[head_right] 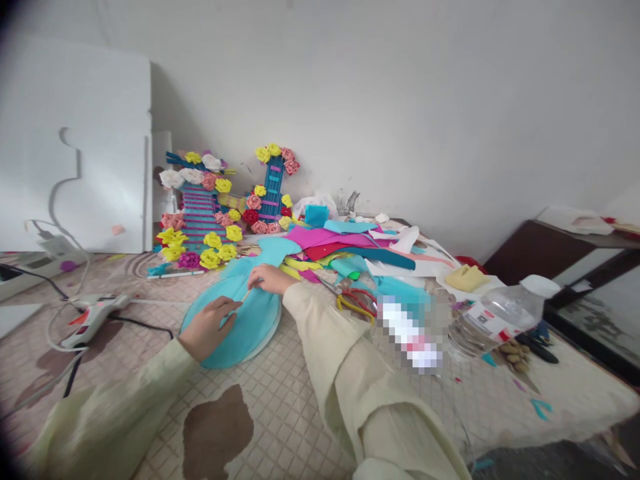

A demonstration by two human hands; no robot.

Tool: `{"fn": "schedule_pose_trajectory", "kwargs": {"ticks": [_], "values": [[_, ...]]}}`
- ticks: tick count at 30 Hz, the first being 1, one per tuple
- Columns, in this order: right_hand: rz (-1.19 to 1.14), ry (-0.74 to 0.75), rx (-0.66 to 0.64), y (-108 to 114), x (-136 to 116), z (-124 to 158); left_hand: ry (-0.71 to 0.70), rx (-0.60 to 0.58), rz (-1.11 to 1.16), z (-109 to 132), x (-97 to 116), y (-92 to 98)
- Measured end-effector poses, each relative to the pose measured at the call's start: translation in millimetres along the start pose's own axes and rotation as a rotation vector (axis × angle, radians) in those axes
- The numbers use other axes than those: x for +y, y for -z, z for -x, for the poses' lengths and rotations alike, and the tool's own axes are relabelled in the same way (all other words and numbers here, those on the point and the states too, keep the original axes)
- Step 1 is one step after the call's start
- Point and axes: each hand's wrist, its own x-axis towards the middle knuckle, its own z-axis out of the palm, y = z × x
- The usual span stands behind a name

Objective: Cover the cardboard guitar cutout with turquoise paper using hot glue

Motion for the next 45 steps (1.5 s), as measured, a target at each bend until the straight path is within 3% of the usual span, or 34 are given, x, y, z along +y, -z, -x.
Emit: {"fn": "schedule_pose_trajectory", "kwargs": {"ticks": [10,24,45], "values": [[0.018,-0.081,-0.019,-0.2,6.3,11.2,0.053,-0.080,-0.184,4.2,18.7,1.7],[0.136,-0.098,-0.177,10.7,7.8,36.7,-0.005,-0.059,-0.116,4.0,26.9,-5.3],[0.275,-0.118,-0.050,15.9,-4.4,57.2,-0.096,-0.086,-0.068,-0.2,34.3,-10.8]]}}
